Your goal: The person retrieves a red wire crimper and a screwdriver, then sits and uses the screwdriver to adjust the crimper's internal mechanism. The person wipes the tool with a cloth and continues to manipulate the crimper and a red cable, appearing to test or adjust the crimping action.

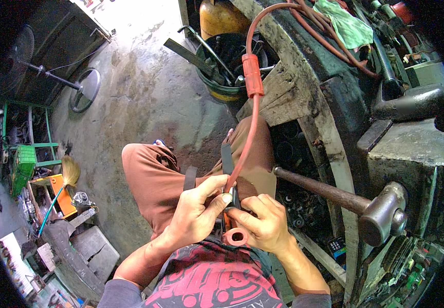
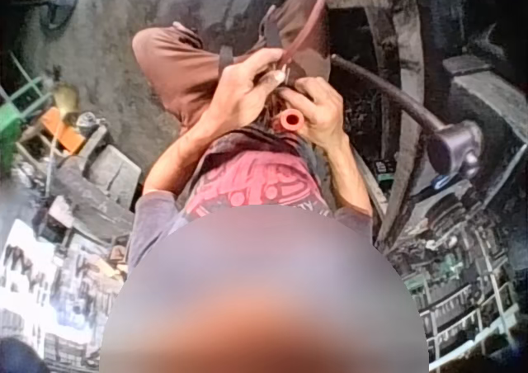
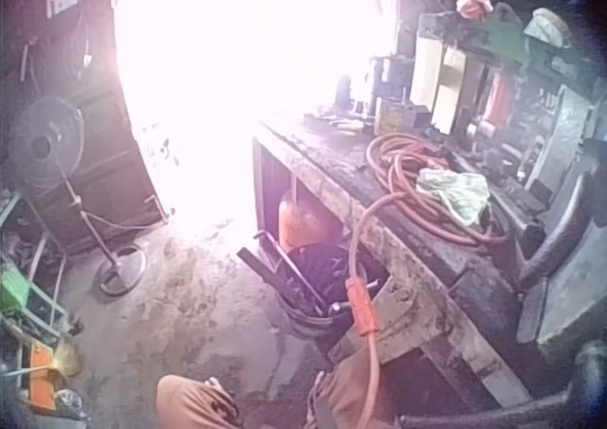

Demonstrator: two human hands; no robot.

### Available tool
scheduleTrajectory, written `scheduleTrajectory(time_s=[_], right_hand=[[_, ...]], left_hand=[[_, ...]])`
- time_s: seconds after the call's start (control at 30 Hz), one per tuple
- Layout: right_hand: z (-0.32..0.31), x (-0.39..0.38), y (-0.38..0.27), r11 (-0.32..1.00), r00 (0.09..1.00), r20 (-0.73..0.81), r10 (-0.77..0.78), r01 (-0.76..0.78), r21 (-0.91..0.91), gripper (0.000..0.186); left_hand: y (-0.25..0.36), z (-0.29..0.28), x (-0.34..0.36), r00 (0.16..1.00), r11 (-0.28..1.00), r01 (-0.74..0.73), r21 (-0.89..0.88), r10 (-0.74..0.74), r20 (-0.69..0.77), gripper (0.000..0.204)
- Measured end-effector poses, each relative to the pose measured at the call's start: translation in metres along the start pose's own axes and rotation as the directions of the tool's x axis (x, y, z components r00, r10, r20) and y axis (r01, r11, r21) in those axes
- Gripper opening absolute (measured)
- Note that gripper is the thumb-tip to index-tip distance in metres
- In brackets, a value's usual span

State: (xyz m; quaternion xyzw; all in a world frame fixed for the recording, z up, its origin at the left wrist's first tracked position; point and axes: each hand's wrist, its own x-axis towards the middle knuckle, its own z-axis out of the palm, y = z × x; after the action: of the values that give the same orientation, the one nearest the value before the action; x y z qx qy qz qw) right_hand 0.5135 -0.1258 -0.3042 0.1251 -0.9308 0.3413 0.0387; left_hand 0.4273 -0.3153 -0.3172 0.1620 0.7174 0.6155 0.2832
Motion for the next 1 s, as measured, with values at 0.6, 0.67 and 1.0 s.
scheduleTrajectory(time_s=[0.6, 0.67, 1.0], right_hand=[[-0.143, -0.080, -0.058, 0.853, 0.809, -0.273, 0.520, -0.503, 0.136, 0.020], [-0.175, -0.096, -0.055, 0.771, 0.621, -0.598, 0.507, -0.637, -0.008, 0.010], [-0.200, -0.141, 0.032, 0.537, 0.413, -0.673, 0.614, -0.843, -0.028, 0.027]], left_hand=[[-0.002, 0.004, 0.003, 0.999, 0.991, 0.043, -0.127, -0.044, -0.002, 0.032], [-0.001, 0.008, 0.003, 0.991, 0.933, 0.129, -0.336, -0.132, 0.016, 0.031], [0.002, 0.005, -0.005, 0.999, 0.978, 0.045, -0.202, -0.041, 0.022, 0.028]])
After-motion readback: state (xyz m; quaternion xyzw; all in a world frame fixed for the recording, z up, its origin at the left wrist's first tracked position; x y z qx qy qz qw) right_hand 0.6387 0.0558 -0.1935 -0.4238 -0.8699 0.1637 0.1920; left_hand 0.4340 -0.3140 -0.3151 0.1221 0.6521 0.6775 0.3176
